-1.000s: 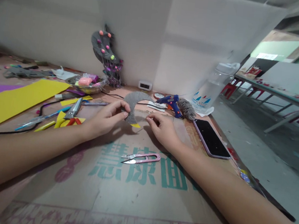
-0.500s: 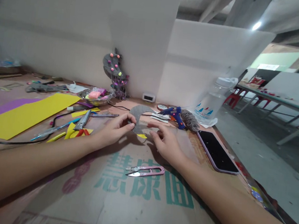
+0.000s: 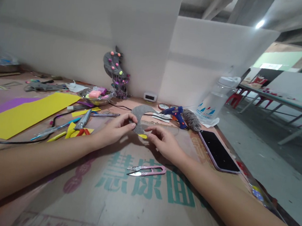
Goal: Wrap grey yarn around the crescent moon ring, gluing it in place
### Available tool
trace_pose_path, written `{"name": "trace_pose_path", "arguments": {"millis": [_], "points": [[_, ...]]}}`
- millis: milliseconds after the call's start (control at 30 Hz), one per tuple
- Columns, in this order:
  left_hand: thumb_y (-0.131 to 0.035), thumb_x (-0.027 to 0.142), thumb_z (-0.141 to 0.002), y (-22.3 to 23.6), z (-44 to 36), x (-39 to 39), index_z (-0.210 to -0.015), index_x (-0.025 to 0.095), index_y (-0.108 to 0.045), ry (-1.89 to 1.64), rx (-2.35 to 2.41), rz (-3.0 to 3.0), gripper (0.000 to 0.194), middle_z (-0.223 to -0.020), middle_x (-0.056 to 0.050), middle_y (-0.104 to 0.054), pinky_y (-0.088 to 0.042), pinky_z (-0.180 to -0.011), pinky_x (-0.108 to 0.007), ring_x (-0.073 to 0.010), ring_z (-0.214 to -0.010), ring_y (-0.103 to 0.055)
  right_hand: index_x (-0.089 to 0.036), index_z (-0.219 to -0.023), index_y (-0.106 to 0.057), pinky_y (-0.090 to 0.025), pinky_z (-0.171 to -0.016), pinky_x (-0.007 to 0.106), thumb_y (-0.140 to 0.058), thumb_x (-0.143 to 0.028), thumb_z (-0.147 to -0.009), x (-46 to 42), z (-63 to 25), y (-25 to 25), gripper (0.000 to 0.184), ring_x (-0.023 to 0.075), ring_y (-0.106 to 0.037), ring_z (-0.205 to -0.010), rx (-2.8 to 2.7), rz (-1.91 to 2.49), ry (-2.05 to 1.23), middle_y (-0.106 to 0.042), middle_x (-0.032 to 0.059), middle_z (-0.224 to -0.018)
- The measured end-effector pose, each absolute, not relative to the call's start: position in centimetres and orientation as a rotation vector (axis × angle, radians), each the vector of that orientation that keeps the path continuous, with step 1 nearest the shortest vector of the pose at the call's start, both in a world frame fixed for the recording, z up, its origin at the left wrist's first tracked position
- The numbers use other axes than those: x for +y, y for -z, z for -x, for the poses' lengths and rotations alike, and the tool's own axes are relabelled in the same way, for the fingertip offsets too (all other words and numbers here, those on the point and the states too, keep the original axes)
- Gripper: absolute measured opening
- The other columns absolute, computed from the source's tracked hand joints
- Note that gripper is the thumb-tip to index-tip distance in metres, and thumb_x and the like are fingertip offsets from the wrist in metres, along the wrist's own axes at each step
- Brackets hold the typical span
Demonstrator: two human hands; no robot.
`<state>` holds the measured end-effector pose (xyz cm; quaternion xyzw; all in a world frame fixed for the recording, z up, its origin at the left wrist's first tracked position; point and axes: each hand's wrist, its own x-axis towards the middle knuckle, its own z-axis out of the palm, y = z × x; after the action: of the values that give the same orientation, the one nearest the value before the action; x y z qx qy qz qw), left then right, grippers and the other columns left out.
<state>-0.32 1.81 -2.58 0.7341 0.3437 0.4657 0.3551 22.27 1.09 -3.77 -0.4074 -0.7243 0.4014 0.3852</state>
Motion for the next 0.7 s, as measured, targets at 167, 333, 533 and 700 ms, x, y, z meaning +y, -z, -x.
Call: {"name": "trace_pose_path", "arguments": {"millis": [167,333,533,700], "points": [[-0.055,0.025,-0.090,2.3,0.3,1.6,-0.092,0.020,-0.054,-1.171,0.880,-1.825,0.006,-0.087,0.000,-0.054,-0.041,-0.075,-0.028,-0.0159,-0.082,-0.051,-0.020,-0.096,-0.071,-0.047,-0.073,0.030,-0.062,-0.034,-0.090,1.6,-22.5,4.0,0.018,0.0173,-0.061,-0.081,-1.897,1.077,-0.853,-0.069,0.0024,-0.089],[-0.056,0.025,-0.088,2.7,0.2,1.9,-0.092,0.019,-0.054,-1.135,0.883,-1.795,0.008,-0.086,0.000,-0.053,-0.041,-0.073,-0.028,-0.0158,-0.080,-0.050,-0.020,-0.095,-0.071,-0.046,-0.070,0.031,-0.060,-0.035,-0.089,1.6,-22.5,3.9,0.019,0.0180,-0.061,-0.078,-1.920,1.123,-0.786,-0.069,0.0029,-0.086],[-0.057,0.029,-0.089,3.1,0.3,2.2,-0.094,0.020,-0.054,-1.128,0.844,-1.777,0.011,-0.085,0.000,-0.052,-0.040,-0.069,-0.027,-0.0161,-0.079,-0.049,-0.020,-0.096,-0.070,-0.043,-0.062,0.029,-0.059,-0.038,-0.089,1.4,-22.3,3.9,0.022,0.0163,-0.055,-0.068,-1.904,1.156,-0.826,-0.064,0.0006,-0.076],[-0.056,0.027,-0.090,2.8,0.4,2.0,-0.093,0.019,-0.056,-1.157,0.835,-1.811,0.008,-0.088,-0.001,-0.054,-0.042,-0.075,-0.028,-0.0164,-0.084,-0.051,-0.019,-0.098,-0.069,-0.042,-0.059,0.027,-0.055,-0.042,-0.090,0.9,-22.3,2.9,0.027,0.0145,-0.052,-0.062,-1.898,1.139,-0.911,-0.060,-0.0004,-0.073]]}}
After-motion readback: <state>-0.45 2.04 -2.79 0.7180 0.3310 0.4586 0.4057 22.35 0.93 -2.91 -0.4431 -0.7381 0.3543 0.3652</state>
